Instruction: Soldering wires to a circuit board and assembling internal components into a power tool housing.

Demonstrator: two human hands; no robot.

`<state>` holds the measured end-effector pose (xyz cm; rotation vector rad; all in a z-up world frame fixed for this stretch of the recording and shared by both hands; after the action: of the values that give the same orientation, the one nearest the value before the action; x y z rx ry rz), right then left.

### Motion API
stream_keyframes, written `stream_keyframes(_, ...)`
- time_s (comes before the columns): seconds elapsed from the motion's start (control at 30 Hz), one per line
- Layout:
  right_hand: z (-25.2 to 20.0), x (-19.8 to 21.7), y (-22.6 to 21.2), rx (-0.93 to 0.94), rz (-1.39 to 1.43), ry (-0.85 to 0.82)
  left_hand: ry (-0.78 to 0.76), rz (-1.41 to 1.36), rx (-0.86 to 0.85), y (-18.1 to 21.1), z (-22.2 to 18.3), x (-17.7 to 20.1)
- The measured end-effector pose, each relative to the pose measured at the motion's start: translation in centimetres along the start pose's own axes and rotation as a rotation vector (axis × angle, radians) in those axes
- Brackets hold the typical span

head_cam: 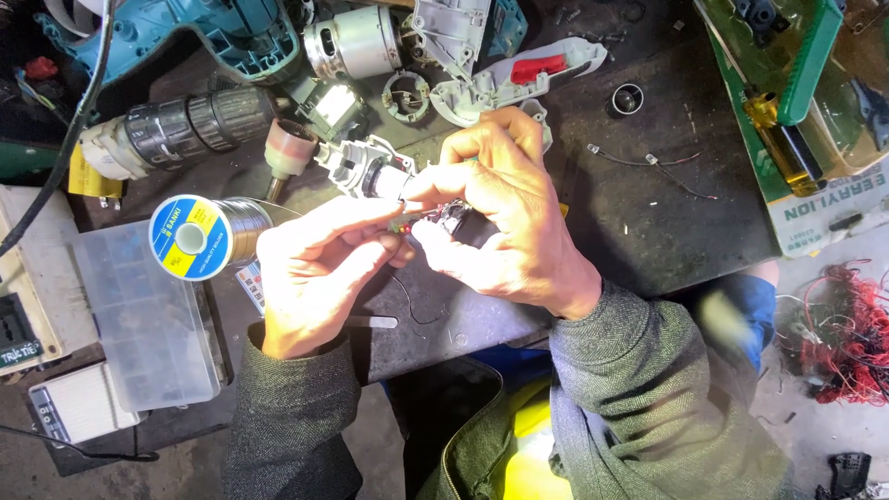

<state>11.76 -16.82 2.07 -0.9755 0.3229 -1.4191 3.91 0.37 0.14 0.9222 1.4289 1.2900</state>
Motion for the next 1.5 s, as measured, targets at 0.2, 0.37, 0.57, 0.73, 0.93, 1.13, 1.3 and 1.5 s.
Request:
stream_keyframes(0.2, -0.07, 0.02, 0.06, -0.009, -0.003, -0.001, 0.028, 0.023, 0.022, -0.05, 0.04, -0.12)
stream_keyframes(0.37, -0.04, 0.12, 0.08, -0.007, 0.008, -0.010, 0.032, 0.019, 0.033, -0.13, 0.02, -0.17)
stream_keyframes(0.57, 0.20, 0.12, -0.15, 0.020, 0.009, -0.001, 0.030, -0.021, 0.050, -0.52, -0.09, 0.19)
stream_keyframes(0.73, 0.25, 0.05, -0.30, 0.064, 0.002, -0.002, 0.021, -0.005, 0.033, -0.44, -0.04, 0.13)
stream_keyframes(0.93, -0.15, -0.03, 0.21, 0.033, 0.006, -0.031, 0.012, 0.003, 0.037, -0.29, 0.03, 0.04)
stream_keyframes(1.13, 0.10, -0.15, -0.07, 0.040, 0.012, -0.023, 0.031, 0.047, 0.049, 0.15, -0.03, -0.21)
stream_keyframes(1.3, 0.12, -0.14, -0.09, 0.010, 0.019, -0.040, 0.012, 0.011, 0.070, 0.30, -0.01, -0.23)
stream_keyframes(1.5, 0.44, -0.16, -0.38, -0.015, 0.031, -0.067, 0.005, -0.030, 0.116, 0.05, 0.01, 0.07)
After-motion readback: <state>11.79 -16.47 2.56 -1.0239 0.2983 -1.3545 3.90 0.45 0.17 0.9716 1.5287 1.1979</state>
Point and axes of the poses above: each hand's wrist, its own z-axis towards the middle knuckle, its own x-axis out of the back of the hand, y = z × x, the point moved 4 cm from there along z, towards the middle knuckle, and after that the axes turned 10 degrees about y, right-handed, at the moved point
